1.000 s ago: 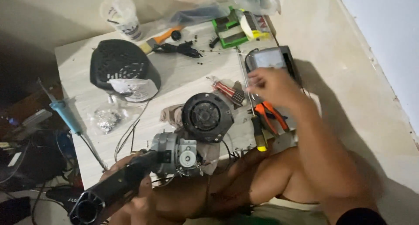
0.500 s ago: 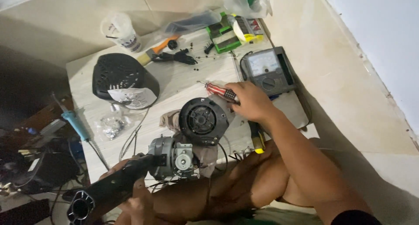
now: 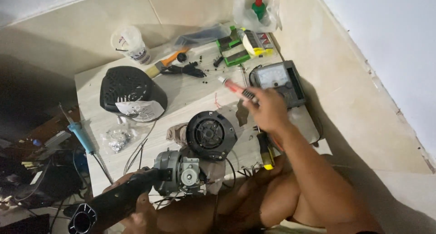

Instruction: The person sits on the floor and works on a disassembled electrical device, likely a motor. They handle the motor housing and internal components, using a screwdriver to tighten screws and a multimeter to test connections. The person also picks up and examines a black plastic casing part.

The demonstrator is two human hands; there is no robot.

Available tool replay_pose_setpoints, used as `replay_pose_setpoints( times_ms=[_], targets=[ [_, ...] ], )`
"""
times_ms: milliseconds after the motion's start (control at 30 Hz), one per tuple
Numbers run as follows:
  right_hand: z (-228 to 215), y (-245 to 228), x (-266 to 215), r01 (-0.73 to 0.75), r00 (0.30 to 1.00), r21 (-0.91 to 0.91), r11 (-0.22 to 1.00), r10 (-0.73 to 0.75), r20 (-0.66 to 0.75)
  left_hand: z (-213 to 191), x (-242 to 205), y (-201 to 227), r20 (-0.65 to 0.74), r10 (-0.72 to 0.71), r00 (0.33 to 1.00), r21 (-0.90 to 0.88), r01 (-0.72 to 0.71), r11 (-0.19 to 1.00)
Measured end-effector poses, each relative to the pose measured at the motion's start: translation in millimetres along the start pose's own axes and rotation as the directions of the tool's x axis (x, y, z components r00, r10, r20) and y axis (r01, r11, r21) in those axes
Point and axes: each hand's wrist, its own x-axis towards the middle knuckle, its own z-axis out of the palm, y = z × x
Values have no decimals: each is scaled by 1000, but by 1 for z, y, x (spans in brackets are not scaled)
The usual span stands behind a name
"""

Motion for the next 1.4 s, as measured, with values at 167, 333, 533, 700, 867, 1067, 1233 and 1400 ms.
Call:
replay_pose_setpoints(
  times_ms=[167, 333, 533, 700, 867, 1067, 1233, 1400],
  targets=[
    [33, -2, 0, 217, 976, -70, 974, -213, 54, 2, 19, -17, 24, 272, 962, -158, -265, 951],
    [27, -20, 3, 135, 979, -98, 986, -117, 165, 4, 15, -28, 34, 139, 990, -370, -117, 922],
    [24, -17, 4, 162, 952, -133, 978, -119, 282, 6, 0, -146, -11, 162, 987, -504, -146, 852],
    [-7, -58, 3, 240, 954, 16, 971, -239, 183, 4, 22, -47, 19, 249, 968, -539, -199, 818],
    [-16, -89, -17, -186, 817, 122, 975, 85, 570, 2, 26, -78, 425, 260, 867, -793, 495, -355],
    [8, -68, -23, -144, 954, 428, 892, 10, 299, 27, 26, -82, -230, 392, 891, -490, -454, 745],
    [11, -74, -29, 51, 991, 460, 886, -101, 85, 20, 29, -74, -188, 437, 880, -505, -468, 725],
    [24, -71, -35, 228, 974, 421, 878, -209, -92, 20, 33, -64, -207, 489, 847, -434, -528, 730]
  ],
)
